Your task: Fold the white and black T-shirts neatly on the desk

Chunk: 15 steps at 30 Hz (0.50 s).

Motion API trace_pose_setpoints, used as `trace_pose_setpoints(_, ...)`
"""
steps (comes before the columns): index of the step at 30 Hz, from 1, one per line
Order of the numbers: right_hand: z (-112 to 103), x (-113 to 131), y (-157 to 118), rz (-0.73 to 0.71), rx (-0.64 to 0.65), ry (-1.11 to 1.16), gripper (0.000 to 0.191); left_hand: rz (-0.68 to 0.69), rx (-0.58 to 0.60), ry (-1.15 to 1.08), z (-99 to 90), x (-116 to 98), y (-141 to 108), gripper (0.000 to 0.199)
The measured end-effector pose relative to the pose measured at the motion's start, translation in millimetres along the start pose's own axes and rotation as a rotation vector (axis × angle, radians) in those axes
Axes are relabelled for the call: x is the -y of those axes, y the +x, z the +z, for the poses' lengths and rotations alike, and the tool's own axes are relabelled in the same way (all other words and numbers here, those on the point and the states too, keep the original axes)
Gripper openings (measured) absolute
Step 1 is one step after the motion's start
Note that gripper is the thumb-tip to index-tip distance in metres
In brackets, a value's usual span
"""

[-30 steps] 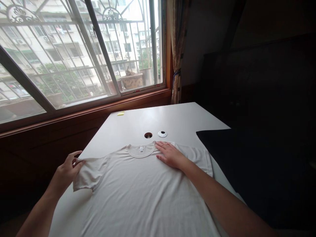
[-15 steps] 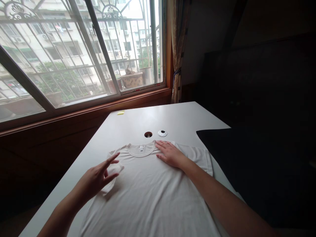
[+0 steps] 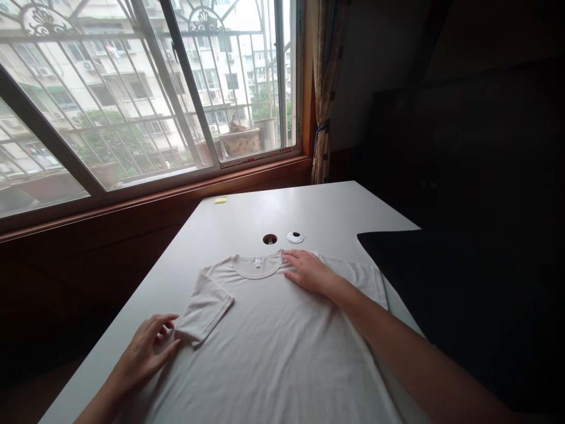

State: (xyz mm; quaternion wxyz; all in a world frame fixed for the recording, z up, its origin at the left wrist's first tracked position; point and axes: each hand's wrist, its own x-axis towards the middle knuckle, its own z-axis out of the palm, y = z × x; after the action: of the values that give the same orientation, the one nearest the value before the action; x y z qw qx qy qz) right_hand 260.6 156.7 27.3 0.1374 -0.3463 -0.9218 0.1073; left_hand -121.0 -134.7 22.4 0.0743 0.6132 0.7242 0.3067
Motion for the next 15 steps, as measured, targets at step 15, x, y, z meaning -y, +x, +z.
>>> trace_pose_setpoints(15, 37, 186, 29, -0.923, -0.069, -0.232, 0.019, 0.014, -0.017, 0.079, 7.8, 7, -3, 0.025)
